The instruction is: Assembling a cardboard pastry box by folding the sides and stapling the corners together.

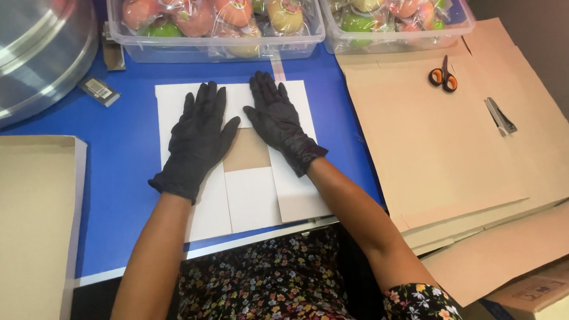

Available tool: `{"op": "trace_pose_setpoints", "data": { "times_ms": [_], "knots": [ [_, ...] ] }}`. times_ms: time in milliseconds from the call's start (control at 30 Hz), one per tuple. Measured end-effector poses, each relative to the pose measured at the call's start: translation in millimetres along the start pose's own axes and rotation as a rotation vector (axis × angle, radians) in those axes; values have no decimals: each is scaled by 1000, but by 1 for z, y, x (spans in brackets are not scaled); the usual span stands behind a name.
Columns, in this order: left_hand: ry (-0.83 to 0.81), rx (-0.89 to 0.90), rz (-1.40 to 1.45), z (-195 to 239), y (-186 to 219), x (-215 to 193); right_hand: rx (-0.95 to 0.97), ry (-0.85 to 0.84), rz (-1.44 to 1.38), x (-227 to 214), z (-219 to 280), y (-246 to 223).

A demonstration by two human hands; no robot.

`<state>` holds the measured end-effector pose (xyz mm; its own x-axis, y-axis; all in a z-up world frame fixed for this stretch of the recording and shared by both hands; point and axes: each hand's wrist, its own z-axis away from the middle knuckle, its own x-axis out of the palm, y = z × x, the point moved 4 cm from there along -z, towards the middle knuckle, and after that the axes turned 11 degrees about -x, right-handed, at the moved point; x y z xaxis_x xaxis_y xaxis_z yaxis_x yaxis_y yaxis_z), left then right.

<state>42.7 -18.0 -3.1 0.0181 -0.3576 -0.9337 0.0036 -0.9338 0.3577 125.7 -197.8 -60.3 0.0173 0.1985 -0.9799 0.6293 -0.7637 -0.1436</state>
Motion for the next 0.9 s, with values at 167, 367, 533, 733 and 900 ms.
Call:
{"op": "trace_pose_setpoints", "data": {
  "times_ms": [167, 367, 533, 733, 900],
  "knots": [
    [357, 263, 40, 8, 9, 7, -123, 80, -3, 17, -13, -26],
    [678, 33, -58, 5, -12, -8, 6, 643, -400, -96, 20, -46],
    [77, -264, -268, -11, -37, -4, 195, 264, -37, -8, 16, 37],
    [204, -201, -191, -7, -18, 0, 225, 28, 54, 15, -4, 15],
    [195, -88, -141, -13, -10, 21, 162, -32, 10, -2, -5, -12]
  ]
}}
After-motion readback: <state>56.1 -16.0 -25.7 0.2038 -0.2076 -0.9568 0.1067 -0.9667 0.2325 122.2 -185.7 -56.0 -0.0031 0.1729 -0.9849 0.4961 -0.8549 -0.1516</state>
